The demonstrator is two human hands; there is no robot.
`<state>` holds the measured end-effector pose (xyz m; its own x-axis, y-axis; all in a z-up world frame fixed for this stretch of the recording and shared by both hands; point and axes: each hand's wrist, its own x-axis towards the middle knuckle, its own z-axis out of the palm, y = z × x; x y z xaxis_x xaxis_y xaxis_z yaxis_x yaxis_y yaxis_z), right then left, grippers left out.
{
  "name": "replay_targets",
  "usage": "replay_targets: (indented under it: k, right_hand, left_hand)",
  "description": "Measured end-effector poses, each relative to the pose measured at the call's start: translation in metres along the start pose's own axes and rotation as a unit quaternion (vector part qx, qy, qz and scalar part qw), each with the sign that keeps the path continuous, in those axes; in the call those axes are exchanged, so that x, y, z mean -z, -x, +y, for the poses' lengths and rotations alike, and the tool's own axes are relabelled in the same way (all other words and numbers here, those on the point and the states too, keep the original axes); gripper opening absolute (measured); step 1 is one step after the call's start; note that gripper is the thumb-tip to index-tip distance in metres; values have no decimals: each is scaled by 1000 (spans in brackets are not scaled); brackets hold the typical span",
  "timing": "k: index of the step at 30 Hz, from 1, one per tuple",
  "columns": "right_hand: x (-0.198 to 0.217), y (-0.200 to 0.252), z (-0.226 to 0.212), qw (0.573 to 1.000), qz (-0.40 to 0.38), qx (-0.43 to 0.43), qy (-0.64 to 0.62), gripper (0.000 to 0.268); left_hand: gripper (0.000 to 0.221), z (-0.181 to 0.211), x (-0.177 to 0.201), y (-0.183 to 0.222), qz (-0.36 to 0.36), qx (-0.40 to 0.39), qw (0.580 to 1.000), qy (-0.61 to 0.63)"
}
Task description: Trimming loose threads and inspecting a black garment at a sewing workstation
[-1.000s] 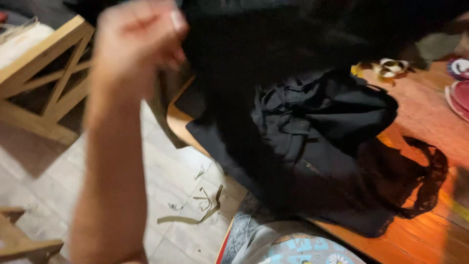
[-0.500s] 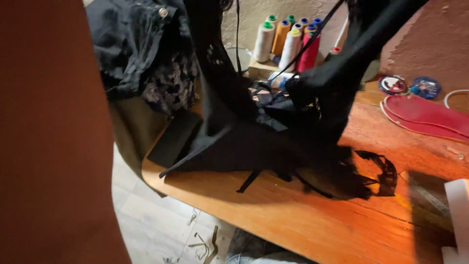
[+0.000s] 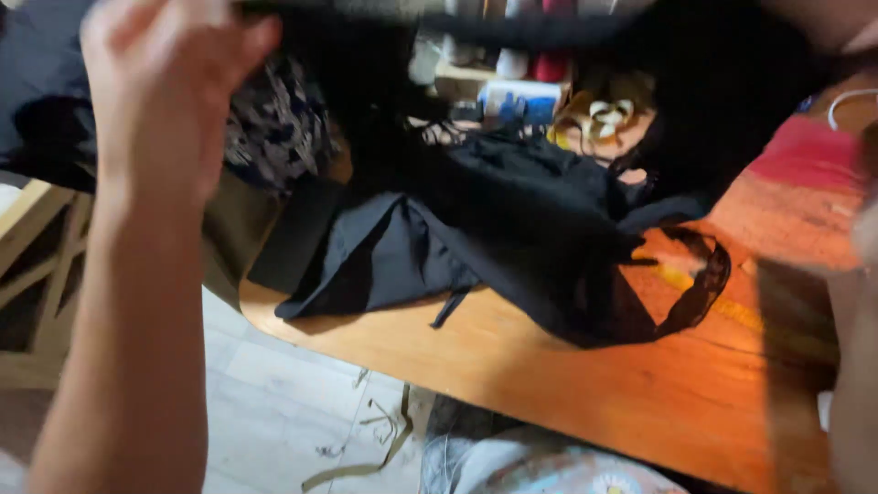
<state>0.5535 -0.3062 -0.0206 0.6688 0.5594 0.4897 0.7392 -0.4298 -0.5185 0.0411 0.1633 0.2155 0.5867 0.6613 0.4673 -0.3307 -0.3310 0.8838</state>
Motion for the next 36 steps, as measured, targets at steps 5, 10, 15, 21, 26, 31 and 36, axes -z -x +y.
replay_targets:
  k: [5,10,15,21,26,31,36]
  right_hand:
    - [2,121,-309,958,-6,-19,-287,12]
    - [-25,191,-275,963,-202,120,-134,10]
    - [-34,204,-276,947,-229,196,-113,10]
    - [-32,206,-274,948,-251,148,-130,9]
    - [-27,205,-285,944,-238,178,-146,8]
    - [-26,209,-284,934,-275,208,-89,6]
    - [-17,201,-294,939,-267,197,-92,20]
  left_hand:
    - [34,-52,35,108,-42,21,974,-220]
    - [19,-104,58,213,-52,56,965,-250]
    - [19,-125,58,248,-16,-50,929,-366]
    - [22,-138,65,248,10,-173,866,-469]
    - [24,-144,78,248,10,-205,831,-518]
    - [22,-149,86,250,0,-212,818,-535]
    - [32,-127,76,251,-6,-177,806,-565]
